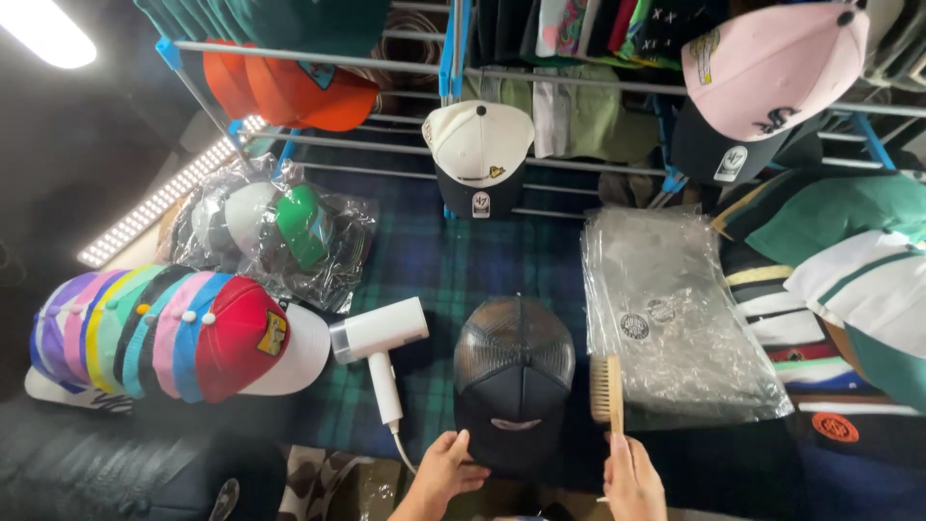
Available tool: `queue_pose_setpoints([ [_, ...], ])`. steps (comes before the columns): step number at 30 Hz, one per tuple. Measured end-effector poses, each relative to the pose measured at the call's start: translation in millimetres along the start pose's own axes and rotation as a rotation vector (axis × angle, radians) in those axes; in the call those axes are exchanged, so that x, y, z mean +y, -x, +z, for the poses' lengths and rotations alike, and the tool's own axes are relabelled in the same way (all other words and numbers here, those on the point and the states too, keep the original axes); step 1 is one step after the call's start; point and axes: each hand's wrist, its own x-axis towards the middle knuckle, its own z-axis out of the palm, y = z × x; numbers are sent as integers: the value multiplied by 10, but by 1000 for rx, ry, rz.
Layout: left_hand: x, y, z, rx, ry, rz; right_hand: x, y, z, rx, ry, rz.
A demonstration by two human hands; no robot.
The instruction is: The person cleans a black mesh cap by first brushing its surface with a wooden brush. They then use a white handheld steamer to apply steam to the cap, moving the device over the fabric to remove wrinkles or odors.
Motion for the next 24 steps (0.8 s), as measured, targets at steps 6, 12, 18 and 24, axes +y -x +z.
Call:
queue_pose_setpoints([
  [6, 250, 489, 412, 404, -844, 1316, -501, -266, 75, -301, 319, -234],
  [12, 252, 365, 717, 470, -1275, 1691, -255, -258, 181, -102, 7, -118],
  [18, 110, -38, 551, 437, -1232, 1841, 280, -509, 157, -69, 215, -62],
  [24, 107, -28, 536, 442, -1254, 1823, -988, -17, 71, -288, 555, -455],
])
